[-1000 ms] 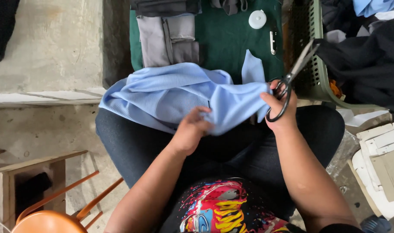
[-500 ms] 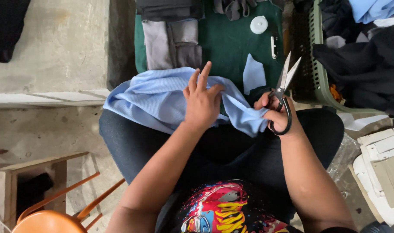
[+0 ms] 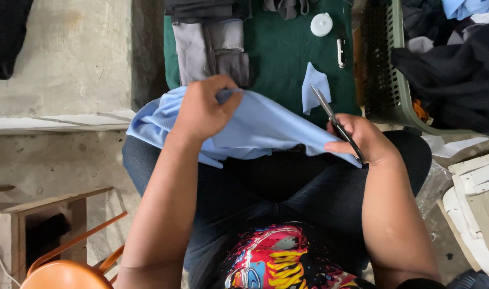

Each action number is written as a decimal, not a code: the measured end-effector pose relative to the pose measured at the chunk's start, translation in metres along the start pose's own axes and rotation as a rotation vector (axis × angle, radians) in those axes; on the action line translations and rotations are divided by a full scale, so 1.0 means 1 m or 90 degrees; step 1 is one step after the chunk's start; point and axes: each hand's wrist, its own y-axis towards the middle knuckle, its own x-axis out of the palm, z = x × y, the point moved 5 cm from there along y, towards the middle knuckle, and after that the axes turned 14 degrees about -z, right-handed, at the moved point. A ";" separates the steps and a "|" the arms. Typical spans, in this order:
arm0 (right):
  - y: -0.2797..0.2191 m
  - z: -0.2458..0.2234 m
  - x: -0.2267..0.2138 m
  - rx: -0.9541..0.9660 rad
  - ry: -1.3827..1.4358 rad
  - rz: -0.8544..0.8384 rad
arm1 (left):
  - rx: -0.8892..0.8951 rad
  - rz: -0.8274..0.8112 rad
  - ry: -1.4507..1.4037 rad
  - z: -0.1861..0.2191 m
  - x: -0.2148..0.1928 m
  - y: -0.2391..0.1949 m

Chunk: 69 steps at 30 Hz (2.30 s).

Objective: The person is inspecting and trimming light blue fabric pieces using large tailor scissors on a workbench in a factory setting.

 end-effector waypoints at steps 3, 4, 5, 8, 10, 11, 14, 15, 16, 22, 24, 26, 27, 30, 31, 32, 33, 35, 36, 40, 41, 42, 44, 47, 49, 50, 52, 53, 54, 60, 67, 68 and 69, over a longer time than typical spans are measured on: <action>0.003 0.017 -0.008 -0.007 -0.012 -0.001 | -0.061 0.092 0.123 -0.009 -0.003 0.008; 0.004 0.029 -0.012 0.015 0.053 0.022 | -0.040 0.191 0.255 0.000 -0.009 0.008; 0.005 0.041 -0.015 0.036 0.117 0.045 | -0.018 0.290 0.388 0.010 -0.013 0.006; 0.016 0.040 -0.013 0.031 0.191 0.141 | -0.079 0.333 0.354 0.026 0.001 0.001; 0.021 0.057 -0.016 -0.017 0.178 0.179 | -0.093 0.234 0.268 0.015 0.031 -0.011; 0.021 0.065 -0.019 -0.065 0.165 0.213 | -0.110 0.134 0.182 0.006 0.051 -0.016; 0.019 0.069 -0.021 -0.041 0.192 0.237 | -0.274 -0.160 0.159 -0.014 0.093 -0.041; 0.019 0.067 -0.020 -0.039 0.193 0.235 | -0.276 -0.161 0.158 -0.011 0.095 -0.049; 0.018 0.065 -0.020 -0.042 0.211 0.243 | -0.322 -0.283 0.077 -0.013 0.106 -0.060; 0.011 0.010 -0.005 -0.128 0.350 0.205 | -0.525 -0.247 -0.422 -0.054 0.145 -0.079; 0.005 0.001 -0.003 -0.143 0.381 0.193 | -0.524 -0.170 -0.430 -0.046 0.133 -0.076; 0.002 0.000 -0.003 -0.156 0.423 0.178 | -0.498 -0.076 -0.415 -0.039 0.120 -0.072; 0.000 0.009 -0.009 -0.156 0.423 0.183 | -0.497 -0.081 -0.413 -0.037 0.118 -0.071; 0.001 0.032 -0.020 -0.144 0.404 0.174 | -0.432 0.049 -0.499 -0.035 0.103 -0.070; 0.002 0.037 -0.025 -0.107 0.329 0.201 | -0.414 0.128 -0.522 -0.037 0.096 -0.072; 0.002 0.042 -0.029 -0.070 0.254 0.227 | -0.396 0.208 -0.543 -0.039 0.088 -0.074; 0.003 0.043 -0.029 -0.070 0.255 0.228 | -0.396 0.206 -0.542 -0.045 0.083 -0.070; 0.008 0.047 -0.026 -0.027 0.257 0.219 | -0.280 0.293 -0.738 -0.055 0.071 -0.061; 0.008 0.039 -0.021 -0.029 0.258 0.217 | -0.279 0.295 -0.736 -0.055 0.060 -0.057; 0.010 0.027 -0.006 0.006 0.217 0.206 | -0.166 0.185 -0.879 -0.035 0.025 -0.038; 0.009 0.028 -0.004 0.005 0.217 0.205 | -0.119 0.085 -0.859 -0.022 0.019 -0.029; 0.009 0.026 -0.003 0.006 0.217 0.210 | -0.119 0.079 -0.859 -0.022 0.014 -0.020; 0.009 0.020 0.003 -0.002 0.216 0.192 | -0.022 -0.024 -0.804 -0.014 0.004 -0.002; 0.011 0.034 -0.005 0.063 0.260 0.073 | -0.081 0.187 -0.792 0.029 -0.030 0.017; 0.011 0.034 -0.004 0.063 0.283 0.093 | 0.013 0.164 -0.771 0.059 -0.048 0.036; 0.010 0.035 -0.004 0.063 0.309 0.112 | 0.103 0.140 -0.747 0.077 -0.059 0.046; 0.016 0.040 0.002 -0.048 0.328 0.155 | 0.088 0.142 -0.731 0.064 -0.060 0.059; 0.016 0.040 0.003 -0.161 0.345 0.198 | 0.073 0.145 -0.714 0.059 -0.056 0.065; 0.017 0.034 0.006 -0.160 0.345 0.198 | 0.058 0.148 -0.696 0.049 -0.052 0.071; 0.022 0.027 0.011 -0.160 0.276 0.226 | -0.018 0.156 -0.589 0.001 -0.025 0.110; 0.022 0.035 0.018 -0.135 0.326 0.126 | -0.169 0.013 -0.443 -0.044 0.037 0.069; 0.022 0.041 0.020 -0.152 0.347 0.081 | -0.201 -0.016 -0.398 -0.057 0.047 0.062; 0.019 0.046 0.019 -0.152 0.347 0.080 | -0.201 -0.016 -0.399 -0.072 0.059 0.057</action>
